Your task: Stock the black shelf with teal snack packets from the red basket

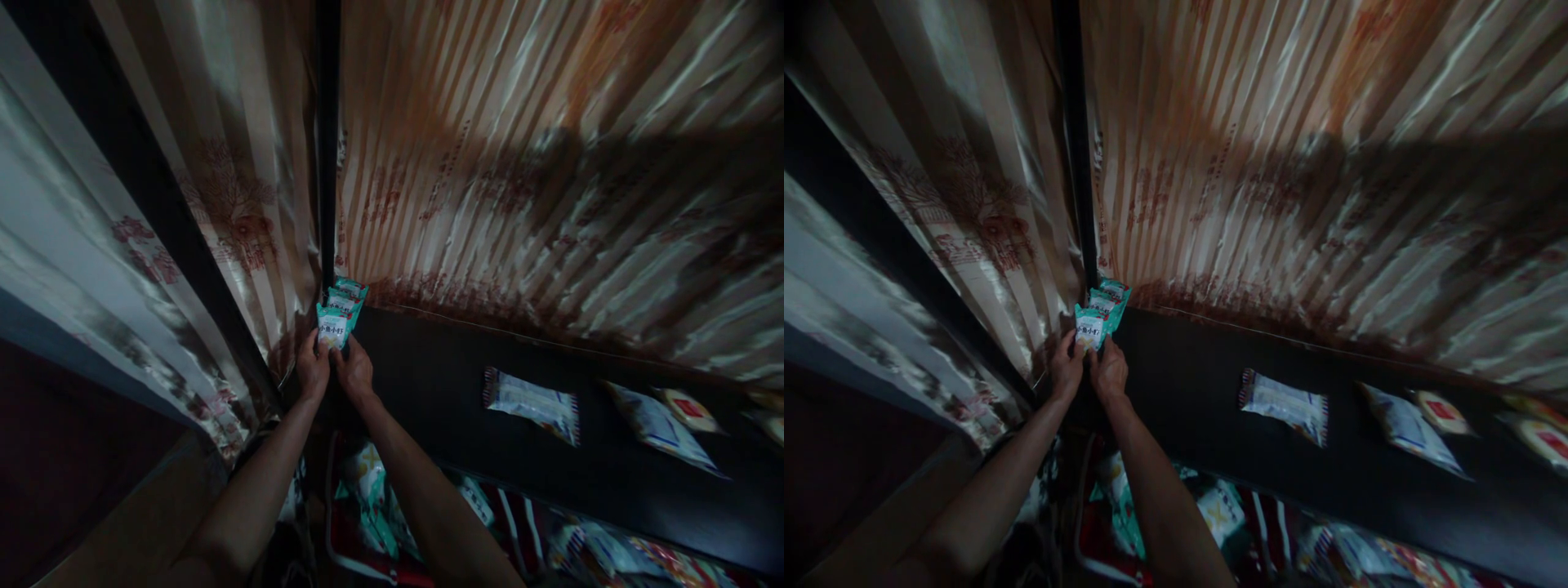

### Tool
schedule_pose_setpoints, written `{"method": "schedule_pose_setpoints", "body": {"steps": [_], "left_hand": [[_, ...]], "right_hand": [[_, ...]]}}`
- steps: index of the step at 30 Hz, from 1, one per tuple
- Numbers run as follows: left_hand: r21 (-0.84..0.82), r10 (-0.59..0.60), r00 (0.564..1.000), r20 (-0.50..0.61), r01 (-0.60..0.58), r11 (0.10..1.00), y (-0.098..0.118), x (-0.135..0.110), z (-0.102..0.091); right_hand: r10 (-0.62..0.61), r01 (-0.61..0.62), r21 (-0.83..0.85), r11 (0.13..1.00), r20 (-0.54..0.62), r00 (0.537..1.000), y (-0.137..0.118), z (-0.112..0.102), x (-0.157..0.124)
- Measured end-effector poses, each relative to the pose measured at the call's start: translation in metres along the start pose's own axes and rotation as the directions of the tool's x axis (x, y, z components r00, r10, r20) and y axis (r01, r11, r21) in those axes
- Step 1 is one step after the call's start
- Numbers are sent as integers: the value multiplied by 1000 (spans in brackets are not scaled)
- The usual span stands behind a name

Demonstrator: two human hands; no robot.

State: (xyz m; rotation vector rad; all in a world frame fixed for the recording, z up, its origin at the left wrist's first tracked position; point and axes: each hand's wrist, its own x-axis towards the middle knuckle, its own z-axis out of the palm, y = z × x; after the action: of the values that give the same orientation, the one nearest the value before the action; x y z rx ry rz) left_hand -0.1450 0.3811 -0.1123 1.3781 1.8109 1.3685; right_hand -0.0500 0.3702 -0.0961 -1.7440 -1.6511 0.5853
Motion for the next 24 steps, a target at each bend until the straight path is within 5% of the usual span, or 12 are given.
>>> {"method": "schedule_pose_setpoints", "body": {"steps": [14,24], "left_hand": [[97,-46,998,54,40,994,-7,3,5],[179,-50,998,36,43,983,-7,3,9]], "right_hand": [[18,-19,24,1000,32,999,8,4,9],[23,-23,10,1000,-88,996,16,14,7]]}}
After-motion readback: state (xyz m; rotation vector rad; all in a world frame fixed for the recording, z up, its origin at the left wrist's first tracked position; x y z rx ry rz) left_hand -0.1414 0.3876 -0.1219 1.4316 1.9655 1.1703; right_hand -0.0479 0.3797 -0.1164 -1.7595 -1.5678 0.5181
